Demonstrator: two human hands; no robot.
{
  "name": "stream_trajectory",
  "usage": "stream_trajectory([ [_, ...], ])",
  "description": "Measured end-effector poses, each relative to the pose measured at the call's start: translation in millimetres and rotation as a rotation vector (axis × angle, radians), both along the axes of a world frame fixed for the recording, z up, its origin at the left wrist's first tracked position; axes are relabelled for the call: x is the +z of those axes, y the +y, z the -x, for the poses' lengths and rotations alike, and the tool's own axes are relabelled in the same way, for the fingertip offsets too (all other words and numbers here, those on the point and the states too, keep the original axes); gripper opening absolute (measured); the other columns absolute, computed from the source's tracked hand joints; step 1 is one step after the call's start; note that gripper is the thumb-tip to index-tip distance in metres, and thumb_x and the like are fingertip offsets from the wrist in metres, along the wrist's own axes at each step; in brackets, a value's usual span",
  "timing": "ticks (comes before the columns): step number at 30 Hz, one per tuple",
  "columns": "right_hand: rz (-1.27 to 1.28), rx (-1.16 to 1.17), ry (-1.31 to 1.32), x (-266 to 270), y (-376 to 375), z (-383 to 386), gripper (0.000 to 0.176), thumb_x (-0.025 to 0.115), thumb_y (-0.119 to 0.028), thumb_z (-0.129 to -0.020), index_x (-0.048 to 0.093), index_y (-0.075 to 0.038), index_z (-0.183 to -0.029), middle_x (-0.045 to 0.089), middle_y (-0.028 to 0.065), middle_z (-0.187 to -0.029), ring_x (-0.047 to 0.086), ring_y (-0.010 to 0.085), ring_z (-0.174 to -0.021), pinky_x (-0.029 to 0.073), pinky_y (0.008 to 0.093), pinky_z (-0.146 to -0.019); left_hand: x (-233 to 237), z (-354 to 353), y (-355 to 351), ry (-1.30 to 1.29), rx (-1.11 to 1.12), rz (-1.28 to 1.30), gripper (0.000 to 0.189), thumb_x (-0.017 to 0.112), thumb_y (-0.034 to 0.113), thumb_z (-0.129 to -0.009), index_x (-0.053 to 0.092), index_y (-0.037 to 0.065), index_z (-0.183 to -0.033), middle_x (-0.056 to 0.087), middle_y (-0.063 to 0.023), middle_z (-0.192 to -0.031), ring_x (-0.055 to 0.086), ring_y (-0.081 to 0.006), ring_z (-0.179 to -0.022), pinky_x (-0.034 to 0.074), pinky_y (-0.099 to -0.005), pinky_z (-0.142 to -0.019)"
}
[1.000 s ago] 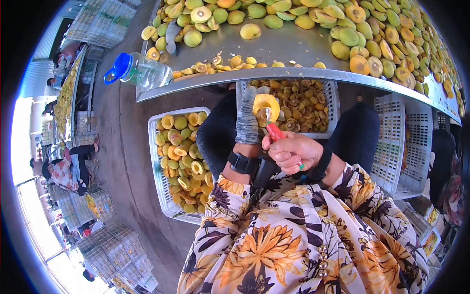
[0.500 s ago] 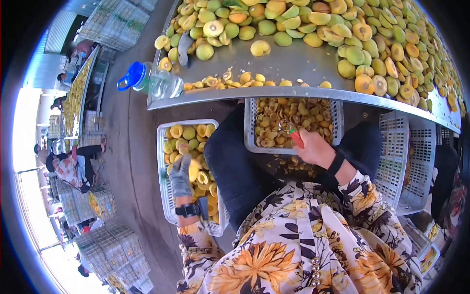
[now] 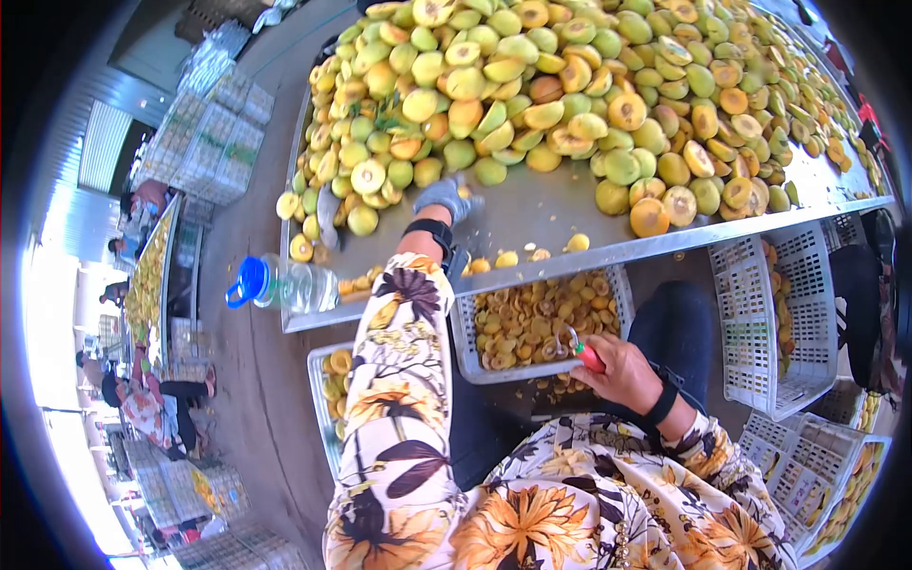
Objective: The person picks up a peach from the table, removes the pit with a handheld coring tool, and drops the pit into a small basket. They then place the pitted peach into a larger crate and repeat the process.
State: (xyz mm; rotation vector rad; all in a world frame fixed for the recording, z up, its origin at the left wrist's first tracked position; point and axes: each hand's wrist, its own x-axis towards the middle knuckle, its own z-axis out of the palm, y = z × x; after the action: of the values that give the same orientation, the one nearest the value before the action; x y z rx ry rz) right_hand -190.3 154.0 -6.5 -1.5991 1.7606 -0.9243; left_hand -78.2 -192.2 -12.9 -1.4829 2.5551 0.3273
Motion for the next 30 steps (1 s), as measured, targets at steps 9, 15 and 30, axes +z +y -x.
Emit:
stream_trajectory([
  [9,-0.02,-0.093,-0.153,3,-24,3,0.041,0.067,-0.023,-0.073,0.05,-0.001,-0.103,0.058,0.0196,-0.065,0.059,0.0353,-0.061,0.047,0.0372,-0.054,17,-42,77,1.392,0.315,-1.026,0.043,0.063,0.024,-0.075,0.049,0.006,-0.113,0.059,-0.0111,-0.098,0.063,-0.0217,-0.08,0.053,-0.0299,-0.052],
  [15,-0.014,0.057,-0.226,20,-63,-28,0.039,0.068,-0.023,-0.072,0.051,0.001,-0.099,0.055,0.0212,-0.066,0.056,0.0381,-0.063,0.044,0.039,-0.055,12,-73,167,1.691,0.62,-1.221,0.051,0.049,0.046,-0.086,0.05,0.004,-0.114,0.06,-0.0106,-0.097,0.06,-0.0242,-0.085,0.052,-0.0338,-0.069],
  [30,-0.066,-0.063,-0.251,-4,-31,-41,0.024,0.059,-0.009,-0.075,0.046,0.002,-0.092,0.053,0.0238,-0.064,0.056,0.0401,-0.061,0.043,0.0399,-0.053,-11,-26,226,1.703,0.481,-0.527,0.039,0.054,0.036,-0.087,0.054,0.003,-0.108,0.059,-0.0075,-0.096,0.06,-0.0196,-0.081,0.051,-0.0328,-0.074],
])
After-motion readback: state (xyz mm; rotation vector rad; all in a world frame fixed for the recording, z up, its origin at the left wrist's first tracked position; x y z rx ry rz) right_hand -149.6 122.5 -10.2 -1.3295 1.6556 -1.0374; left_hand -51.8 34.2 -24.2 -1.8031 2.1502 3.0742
